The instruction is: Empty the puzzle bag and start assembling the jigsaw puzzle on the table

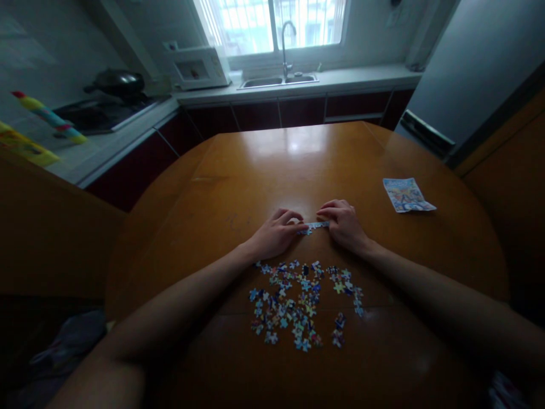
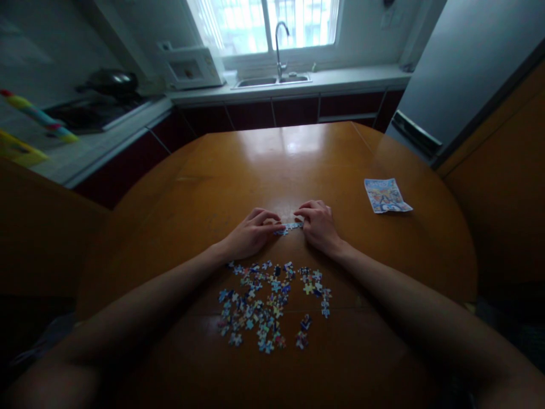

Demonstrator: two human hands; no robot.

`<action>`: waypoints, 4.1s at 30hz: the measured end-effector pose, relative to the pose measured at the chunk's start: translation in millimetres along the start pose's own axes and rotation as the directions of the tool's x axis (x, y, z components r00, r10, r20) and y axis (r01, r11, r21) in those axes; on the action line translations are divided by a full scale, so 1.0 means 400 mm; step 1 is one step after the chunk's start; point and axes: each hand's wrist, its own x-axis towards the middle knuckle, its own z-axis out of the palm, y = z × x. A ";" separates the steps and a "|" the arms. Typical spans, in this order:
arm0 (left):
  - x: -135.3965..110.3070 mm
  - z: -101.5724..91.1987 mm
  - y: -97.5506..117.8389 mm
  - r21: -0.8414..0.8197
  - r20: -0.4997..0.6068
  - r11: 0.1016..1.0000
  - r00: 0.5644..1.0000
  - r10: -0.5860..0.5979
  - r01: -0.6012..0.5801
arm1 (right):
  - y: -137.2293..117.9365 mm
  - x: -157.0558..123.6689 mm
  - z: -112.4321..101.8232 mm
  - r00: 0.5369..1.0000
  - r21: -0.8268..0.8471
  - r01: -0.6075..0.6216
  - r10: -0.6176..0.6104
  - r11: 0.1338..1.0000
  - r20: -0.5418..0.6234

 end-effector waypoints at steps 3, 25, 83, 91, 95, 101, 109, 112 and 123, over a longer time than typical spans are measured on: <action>0.001 -0.002 0.001 -0.007 -0.003 1.000 1.000 0.002 -0.002 | -0.002 0.000 -0.001 1.000 0.007 -0.001 0.001 1.000 -0.002; 0.006 -0.013 0.005 -0.084 0.010 0.996 1.000 0.014 -0.013 | 0.002 0.000 0.001 0.999 0.024 -0.034 0.033 0.999 0.022; 0.011 -0.006 -0.001 -0.126 -0.114 0.984 0.983 -0.141 0.127 | -0.171 -0.075 -0.055 0.773 0.205 0.486 -0.527 0.850 0.353; 0.011 -0.010 0.002 -0.143 -0.091 0.981 0.985 -0.148 0.134 | -0.318 -0.174 -0.083 0.291 0.390 0.690 -0.727 0.610 0.622; 0.010 -0.009 0.002 -0.148 -0.081 0.981 0.987 -0.139 0.126 | -0.315 -0.183 -0.076 0.263 0.362 0.718 -0.713 0.594 0.650; 0.010 -0.010 0.002 -0.151 -0.065 0.981 0.988 -0.137 0.126 | -0.322 -0.194 -0.063 0.293 0.319 0.745 -0.717 0.586 0.633; 0.011 -0.014 0.005 -0.154 -0.064 0.981 0.989 -0.131 0.120 | -0.342 -0.203 -0.076 0.285 0.332 0.724 -0.700 0.605 0.654; 0.012 -0.015 0.005 -0.158 -0.058 0.980 0.990 -0.131 0.120 | -0.342 -0.206 -0.075 0.237 0.407 0.671 -0.700 0.619 0.674; 0.009 -0.009 0.003 -0.167 -0.160 0.984 0.983 -0.085 0.058 | -0.159 -0.058 -0.061 0.911 0.654 -0.261 -0.043 0.710 0.411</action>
